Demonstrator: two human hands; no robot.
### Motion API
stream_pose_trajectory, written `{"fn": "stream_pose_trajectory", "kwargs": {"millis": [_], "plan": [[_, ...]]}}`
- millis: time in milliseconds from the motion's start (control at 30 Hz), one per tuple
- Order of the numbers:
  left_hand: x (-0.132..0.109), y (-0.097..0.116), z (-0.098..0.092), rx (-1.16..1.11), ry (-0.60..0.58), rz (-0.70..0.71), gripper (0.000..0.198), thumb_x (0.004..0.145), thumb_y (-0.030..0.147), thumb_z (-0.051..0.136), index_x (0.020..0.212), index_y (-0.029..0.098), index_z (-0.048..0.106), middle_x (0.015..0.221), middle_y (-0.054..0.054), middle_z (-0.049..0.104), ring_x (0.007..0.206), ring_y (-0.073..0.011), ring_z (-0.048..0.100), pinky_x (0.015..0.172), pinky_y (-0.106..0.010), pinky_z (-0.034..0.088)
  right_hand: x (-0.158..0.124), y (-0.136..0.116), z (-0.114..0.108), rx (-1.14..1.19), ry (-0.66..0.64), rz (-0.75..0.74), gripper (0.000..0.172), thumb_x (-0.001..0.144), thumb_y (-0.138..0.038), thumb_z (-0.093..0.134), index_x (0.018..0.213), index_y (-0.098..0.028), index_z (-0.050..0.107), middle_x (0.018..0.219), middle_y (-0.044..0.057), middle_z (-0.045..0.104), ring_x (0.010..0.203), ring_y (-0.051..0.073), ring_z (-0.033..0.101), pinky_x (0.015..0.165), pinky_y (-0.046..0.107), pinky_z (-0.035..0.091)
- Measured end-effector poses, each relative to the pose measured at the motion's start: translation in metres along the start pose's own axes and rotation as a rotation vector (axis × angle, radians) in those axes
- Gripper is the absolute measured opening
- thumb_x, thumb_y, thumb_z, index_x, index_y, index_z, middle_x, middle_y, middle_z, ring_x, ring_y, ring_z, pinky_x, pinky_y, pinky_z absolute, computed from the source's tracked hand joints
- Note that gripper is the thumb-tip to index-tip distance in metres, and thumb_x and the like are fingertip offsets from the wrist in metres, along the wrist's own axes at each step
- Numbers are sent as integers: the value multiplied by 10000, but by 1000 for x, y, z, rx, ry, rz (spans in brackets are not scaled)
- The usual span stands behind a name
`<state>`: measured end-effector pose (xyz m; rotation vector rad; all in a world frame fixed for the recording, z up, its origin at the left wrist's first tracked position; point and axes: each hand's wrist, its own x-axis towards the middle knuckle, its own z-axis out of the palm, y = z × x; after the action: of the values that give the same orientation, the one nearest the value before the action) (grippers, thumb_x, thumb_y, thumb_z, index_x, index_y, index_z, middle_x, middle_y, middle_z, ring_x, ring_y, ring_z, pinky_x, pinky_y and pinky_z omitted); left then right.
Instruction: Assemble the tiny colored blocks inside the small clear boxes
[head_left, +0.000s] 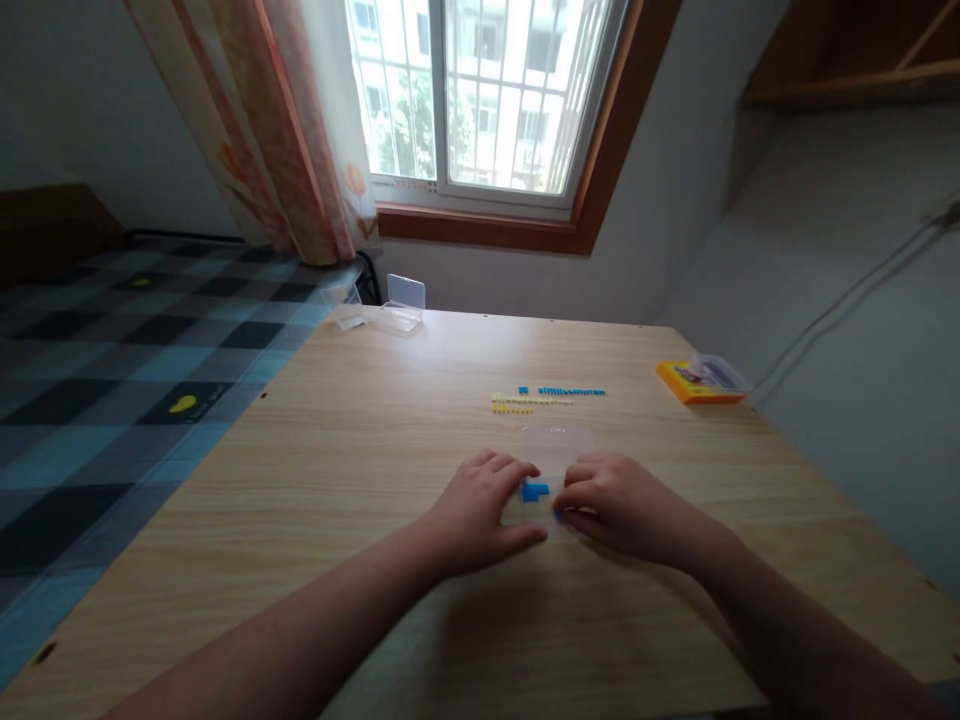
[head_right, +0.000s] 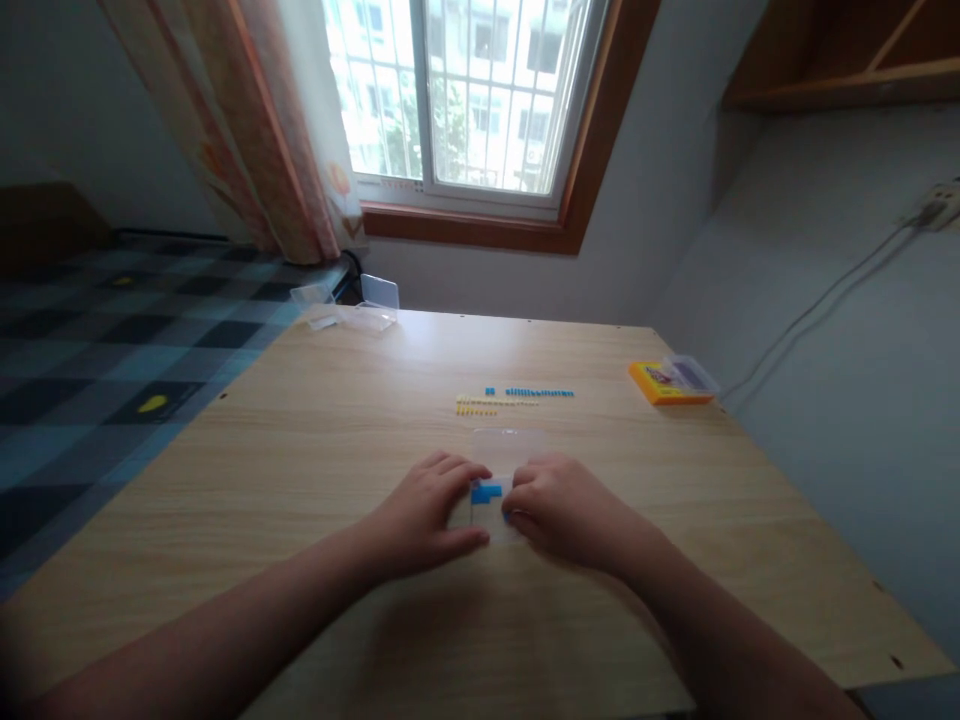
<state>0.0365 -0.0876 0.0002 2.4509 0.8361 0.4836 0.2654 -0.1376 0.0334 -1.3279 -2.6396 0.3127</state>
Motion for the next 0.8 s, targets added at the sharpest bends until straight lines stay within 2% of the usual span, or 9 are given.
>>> {"fn": "stream_pose_trajectory", "kwargs": {"millis": [100, 200, 300, 467, 800], "plan": [[1, 0, 0, -3, -7, 1, 556, 761, 442, 817, 1240, 235, 624, 1225, -72, 678, 1152, -307, 584, 1043, -474, 447, -2, 3, 7, -26, 23, 7, 148, 880, -160, 644, 804, -236, 746, 798, 22, 725, 737, 174, 612, 704, 297, 412], [1, -1, 0, -1, -9, 8, 560, 758, 455, 821, 1234, 237, 624, 1204, -71, 684, 1131, -305, 591, 1034, -471, 446, -5, 5, 12, -38, 57, -8, 134, 901, -192, 636, 876, -248, 755, 811, 27, 724, 734, 180, 601, 698, 307, 403], [1, -2, 0, -4, -11, 8, 557, 762, 465, 818, 1233, 240, 623, 1204, -73, 682, 1129, -305, 589, 1033, -469, 441, -7, 8, 12, -16, 63, -31, 147, 930, -219, 617, 907, -258, 757, 830, 23, 724, 750, 178, 605, 704, 308, 394], [1, -2, -1, -10, -20, 10, 563, 768, 474, 817, 1237, 234, 620, 1202, -76, 684, 1120, -304, 592, 1021, -469, 444, -5, 9, 12, 3, 28, -30, 202, 951, -217, 588, 838, -252, 752, 782, 17, 705, 713, 167, 588, 679, 303, 370], [1, -2, 0, -8, -5, 20, 566, 766, 467, 822, 1240, 235, 619, 1214, -72, 680, 1136, -298, 586, 1031, -465, 446, -4, 10, 16, -11, 109, -12, 201, 978, -252, 572, 913, -251, 762, 767, 14, 678, 719, 153, 563, 673, 287, 344]]}}
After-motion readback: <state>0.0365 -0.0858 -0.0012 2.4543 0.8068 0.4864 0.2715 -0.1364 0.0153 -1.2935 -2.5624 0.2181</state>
